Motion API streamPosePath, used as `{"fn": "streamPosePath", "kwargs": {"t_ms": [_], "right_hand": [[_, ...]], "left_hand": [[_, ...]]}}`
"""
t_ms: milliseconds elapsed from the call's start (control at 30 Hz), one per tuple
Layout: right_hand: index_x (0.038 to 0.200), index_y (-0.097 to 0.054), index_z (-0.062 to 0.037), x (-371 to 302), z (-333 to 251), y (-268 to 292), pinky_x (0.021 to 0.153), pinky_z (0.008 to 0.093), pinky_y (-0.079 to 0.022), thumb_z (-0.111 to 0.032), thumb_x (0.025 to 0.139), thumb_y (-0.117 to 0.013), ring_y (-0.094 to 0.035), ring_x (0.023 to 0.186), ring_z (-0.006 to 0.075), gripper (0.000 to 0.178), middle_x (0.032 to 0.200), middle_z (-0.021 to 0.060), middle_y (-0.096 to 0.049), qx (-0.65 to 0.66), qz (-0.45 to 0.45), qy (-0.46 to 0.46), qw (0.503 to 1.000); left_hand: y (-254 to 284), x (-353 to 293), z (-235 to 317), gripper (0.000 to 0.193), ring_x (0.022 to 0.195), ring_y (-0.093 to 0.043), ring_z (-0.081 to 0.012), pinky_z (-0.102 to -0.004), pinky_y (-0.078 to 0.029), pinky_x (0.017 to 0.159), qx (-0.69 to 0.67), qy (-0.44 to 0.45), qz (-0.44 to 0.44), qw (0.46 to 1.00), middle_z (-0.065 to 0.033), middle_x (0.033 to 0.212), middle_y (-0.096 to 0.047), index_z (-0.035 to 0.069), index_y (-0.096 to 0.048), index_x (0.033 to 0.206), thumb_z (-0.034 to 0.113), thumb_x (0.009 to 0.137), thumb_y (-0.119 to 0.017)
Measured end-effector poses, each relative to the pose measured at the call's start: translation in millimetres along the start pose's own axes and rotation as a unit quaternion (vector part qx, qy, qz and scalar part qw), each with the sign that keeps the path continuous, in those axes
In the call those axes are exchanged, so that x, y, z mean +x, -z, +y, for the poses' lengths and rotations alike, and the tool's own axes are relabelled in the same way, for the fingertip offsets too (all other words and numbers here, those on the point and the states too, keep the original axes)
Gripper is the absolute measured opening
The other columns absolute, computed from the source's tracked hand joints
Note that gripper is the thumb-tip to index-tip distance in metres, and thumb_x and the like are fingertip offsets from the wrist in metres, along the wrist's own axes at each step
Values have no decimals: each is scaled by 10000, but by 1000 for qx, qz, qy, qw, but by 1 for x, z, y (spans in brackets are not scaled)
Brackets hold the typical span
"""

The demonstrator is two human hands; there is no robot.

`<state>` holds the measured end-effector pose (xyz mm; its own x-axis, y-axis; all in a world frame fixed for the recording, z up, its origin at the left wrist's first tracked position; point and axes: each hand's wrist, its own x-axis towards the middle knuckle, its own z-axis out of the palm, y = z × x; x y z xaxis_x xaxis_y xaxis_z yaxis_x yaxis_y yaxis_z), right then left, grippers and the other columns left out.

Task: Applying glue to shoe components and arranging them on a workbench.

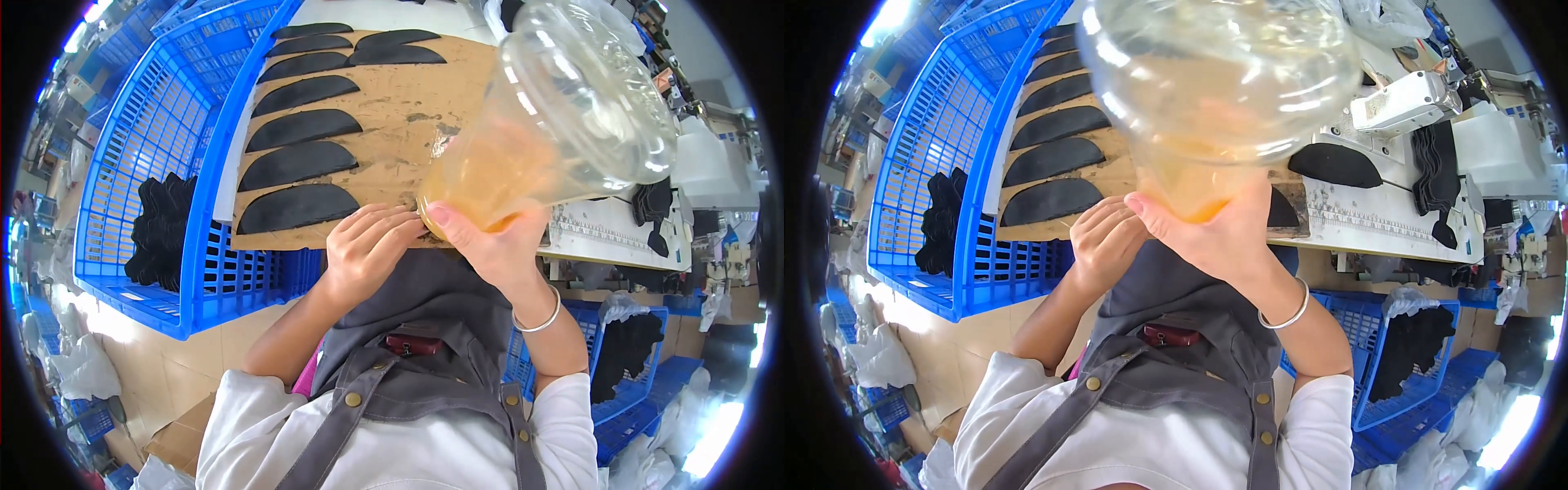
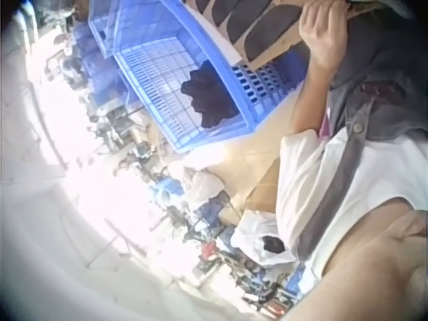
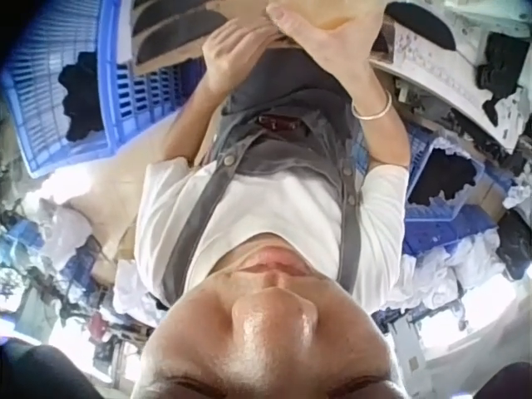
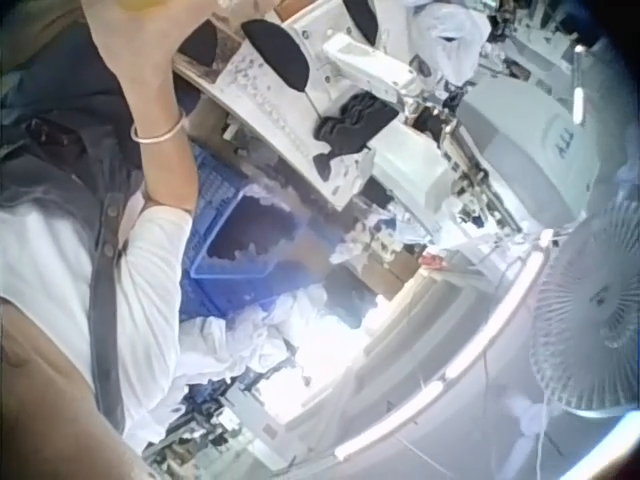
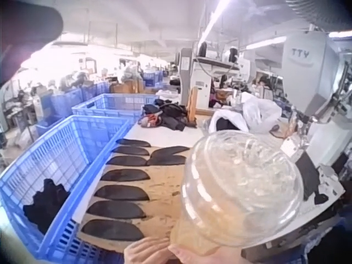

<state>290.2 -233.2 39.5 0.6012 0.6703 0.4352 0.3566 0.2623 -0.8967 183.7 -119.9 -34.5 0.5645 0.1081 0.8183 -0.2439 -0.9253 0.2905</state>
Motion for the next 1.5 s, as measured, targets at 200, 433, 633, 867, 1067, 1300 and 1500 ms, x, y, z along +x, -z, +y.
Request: {"fn": "streamPosePath", "kwargs": {"t_ms": [200, 433, 633, 867, 1067, 1300, 1500], "right_hand": [[1185, -371, 51, 1, 8, -10, 777, 278, -483, -83, 623, -779, -600, 897, 166, 707, 1011, 114, -593, -39, 26, 66, 997], [1163, -353, 44, 7, 12, 3, 765, 275, -486, -69, 634, -768, -600, 878, 167, 681, 1008, 124, -583, -123, 70, 131, 981], [1169, -364, 33, -5, 6, 37, 762, 270, -481, -10, 655, -738, -571, 871, 162, 637, 1016, 109, -535, -120, 141, 64, 981], [1190, -404, 14, -36, -14, 98, 836, 325, -458, -64, 729, -691, -553, 946, 209, 548, 1051, 148, -538, -445, 257, 125, 849], [1207, -347, -20, -23, -23, 45, 803, 384, -469, -310, 763, -636, -533, 963, 288, 605, 1039, 199, -528, -149, 183, 158, 959], [1078, -494, 6, -13, 9, 13, 769, 309, -472, -241, 559, -791, -595, 858, 234, 648, 968, 122, -580, -185, 44, 73, 979], [1013, -558, 9, -42, -5, 74, 777, 298, -467, -121, 616, -773, -580, 871, 173, 470, 967, 95, -583, -195, 177, 52, 963]], "left_hand": [[1, -1, -1, 207, 758, -633, -222, -315, -516, 668, 8, -3, -19, 1000, -86, 794, -628, 19, -598, 819, 33, 615, -630], [-4, 0, -1, 232, 751, -631, -219, -301, -511, 650, 14, -15, -2, 1000, -86, 795, -624, 23, -594, 827, 17, 597, -622], [-5, -1, 0, 234, 739, -632, -212, -291, -507, 639, 27, -10, -9, 1000, -71, 796, -627, 28, -592, 822, 10, 594, -642], [-3, 0, -1, 223, 729, -632, -203, -289, -507, 634, 20, 2, -8, 1000, -65, 789, -632, 36, -597, 816, -3, 601, -641], [-3, 0, 0, 191, 710, -636, -224, -290, -505, 614, 16, -4, -9, 1000, -82, 776, -641, 28, -600, 792, -2, 618, -671], [0, 6, 9, 217, 713, -634, -225, -293, -512, 635, 43, 6, -29, 999, -83, 785, -635, 17, -596, 806, -21, 600, -653], [-2, 6, 6, 185, 697, -629, -225, -289, -503, 619, 31, 10, -22, 999, -71, 782, -637, 33, -593, 811, -15, 654, -678]]}}
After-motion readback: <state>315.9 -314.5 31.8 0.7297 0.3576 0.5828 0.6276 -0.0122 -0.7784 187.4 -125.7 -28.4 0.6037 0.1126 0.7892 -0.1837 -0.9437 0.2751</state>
